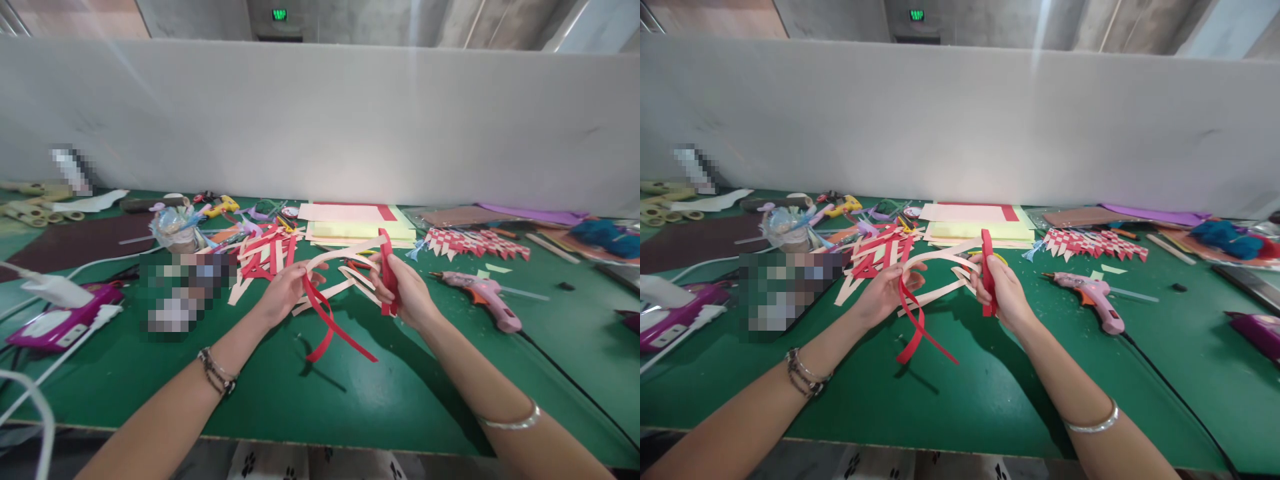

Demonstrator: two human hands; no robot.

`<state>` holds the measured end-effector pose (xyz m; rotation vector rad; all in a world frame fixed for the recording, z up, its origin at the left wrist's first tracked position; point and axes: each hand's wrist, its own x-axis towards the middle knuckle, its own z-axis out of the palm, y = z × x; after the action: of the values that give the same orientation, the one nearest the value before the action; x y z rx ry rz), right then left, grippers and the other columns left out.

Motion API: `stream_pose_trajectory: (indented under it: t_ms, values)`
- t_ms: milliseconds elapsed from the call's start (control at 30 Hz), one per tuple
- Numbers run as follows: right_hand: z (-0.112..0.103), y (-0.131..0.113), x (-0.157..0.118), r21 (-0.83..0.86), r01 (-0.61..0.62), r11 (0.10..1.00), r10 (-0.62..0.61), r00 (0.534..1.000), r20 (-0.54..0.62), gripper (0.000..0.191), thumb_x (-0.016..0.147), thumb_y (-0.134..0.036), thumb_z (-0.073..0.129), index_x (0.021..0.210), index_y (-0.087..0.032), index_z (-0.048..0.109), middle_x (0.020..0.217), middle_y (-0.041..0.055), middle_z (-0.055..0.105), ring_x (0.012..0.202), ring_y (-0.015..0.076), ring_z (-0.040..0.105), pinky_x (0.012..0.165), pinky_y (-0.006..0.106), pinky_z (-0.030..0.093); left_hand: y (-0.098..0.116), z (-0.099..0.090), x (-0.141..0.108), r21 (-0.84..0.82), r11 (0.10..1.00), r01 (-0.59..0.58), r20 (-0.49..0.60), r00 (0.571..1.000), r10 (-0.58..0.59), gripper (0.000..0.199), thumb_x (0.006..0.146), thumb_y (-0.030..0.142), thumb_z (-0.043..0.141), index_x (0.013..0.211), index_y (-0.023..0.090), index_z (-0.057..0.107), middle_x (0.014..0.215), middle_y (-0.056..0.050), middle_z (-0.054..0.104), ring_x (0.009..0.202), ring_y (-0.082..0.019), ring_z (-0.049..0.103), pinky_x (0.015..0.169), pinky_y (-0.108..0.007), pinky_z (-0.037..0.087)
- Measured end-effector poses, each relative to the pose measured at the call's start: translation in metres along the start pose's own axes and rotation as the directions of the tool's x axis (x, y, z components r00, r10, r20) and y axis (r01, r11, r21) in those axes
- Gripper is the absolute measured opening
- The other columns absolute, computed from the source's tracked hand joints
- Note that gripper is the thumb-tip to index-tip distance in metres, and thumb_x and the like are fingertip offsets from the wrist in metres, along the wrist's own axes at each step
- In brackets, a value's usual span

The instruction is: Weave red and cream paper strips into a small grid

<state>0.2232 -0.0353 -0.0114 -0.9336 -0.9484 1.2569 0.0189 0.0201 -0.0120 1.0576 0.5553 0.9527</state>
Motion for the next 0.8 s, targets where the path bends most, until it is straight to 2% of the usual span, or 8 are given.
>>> stream_pose_trajectory:
  t_ms: [233, 400, 500, 633, 800]
  values:
    - [-0.0006, -0.0016, -0.001, -0.036, 0.008, 0.999, -0.008, 1.0, -0.006, 0.031, 0.08, -0.049, 0.046, 0.089, -0.02, 0.052, 0.054, -0.0049, 0.051, 0.031, 0.0032, 0.023, 0.034, 0.02, 0.015, 0.0001, -0.0019, 0.0004, 0.022, 1.0, 0.021, 0.046, 0.999, -0.022, 0.023, 0.073, 0.02, 0.052, 0.05, 0.014, 0.052, 0.084, -0.007, 0.065, 0.07, -0.015, 0.057, 0.068, -0.025, 0.044]
    - [-0.0025, -0.0023, -0.0005, -0.094, 0.075, 0.993, -0.079, 0.996, -0.04, 0.032, 0.079, -0.051, 0.046, 0.088, -0.022, 0.053, 0.061, -0.0041, 0.051, 0.031, 0.003, 0.023, 0.034, 0.021, 0.016, 0.0008, -0.0021, 0.001, 0.015, 1.0, 0.013, 0.011, 1.0, -0.014, 0.024, 0.073, 0.018, 0.052, 0.049, 0.013, 0.053, 0.083, -0.006, 0.064, 0.067, -0.014, 0.057, 0.065, -0.025, 0.044]
    - [-0.0037, -0.0034, -0.0003, -0.144, 0.099, 0.985, -0.108, 0.993, -0.055, 0.031, 0.079, -0.052, 0.046, 0.084, -0.023, 0.054, 0.051, -0.0064, 0.042, 0.031, 0.0039, 0.019, 0.034, 0.022, 0.014, 0.0005, -0.0027, 0.0011, 0.021, 1.0, 0.02, 0.012, 1.0, -0.02, 0.023, 0.073, 0.019, 0.053, 0.05, 0.013, 0.054, 0.078, -0.006, 0.064, 0.066, -0.014, 0.056, 0.065, -0.025, 0.044]
    - [-0.0051, -0.0041, -0.0009, -0.175, 0.078, 0.981, -0.081, 0.997, -0.009, 0.036, 0.084, -0.053, 0.038, 0.078, -0.022, 0.055, 0.035, -0.0093, 0.023, 0.03, 0.0062, 0.016, 0.035, 0.022, 0.013, -0.0002, -0.0039, 0.0011, 0.046, 0.999, 0.0, 0.03, 1.0, -0.001, 0.022, 0.073, 0.021, 0.053, 0.052, 0.014, 0.055, 0.074, -0.005, 0.063, 0.067, -0.014, 0.055, 0.068, -0.025, 0.044]
    - [-0.006, -0.0034, -0.0015, -0.132, 0.071, 0.989, -0.077, 0.996, -0.038, 0.039, 0.082, -0.056, 0.04, 0.085, -0.021, 0.055, 0.032, -0.01, 0.024, 0.03, 0.0065, 0.017, 0.035, 0.022, 0.013, 0.0008, -0.0025, 0.0006, 0.033, 0.999, -0.006, 0.029, 1.0, 0.005, 0.021, 0.072, 0.02, 0.054, 0.052, 0.014, 0.056, 0.076, -0.005, 0.063, 0.066, -0.014, 0.055, 0.067, -0.025, 0.044]
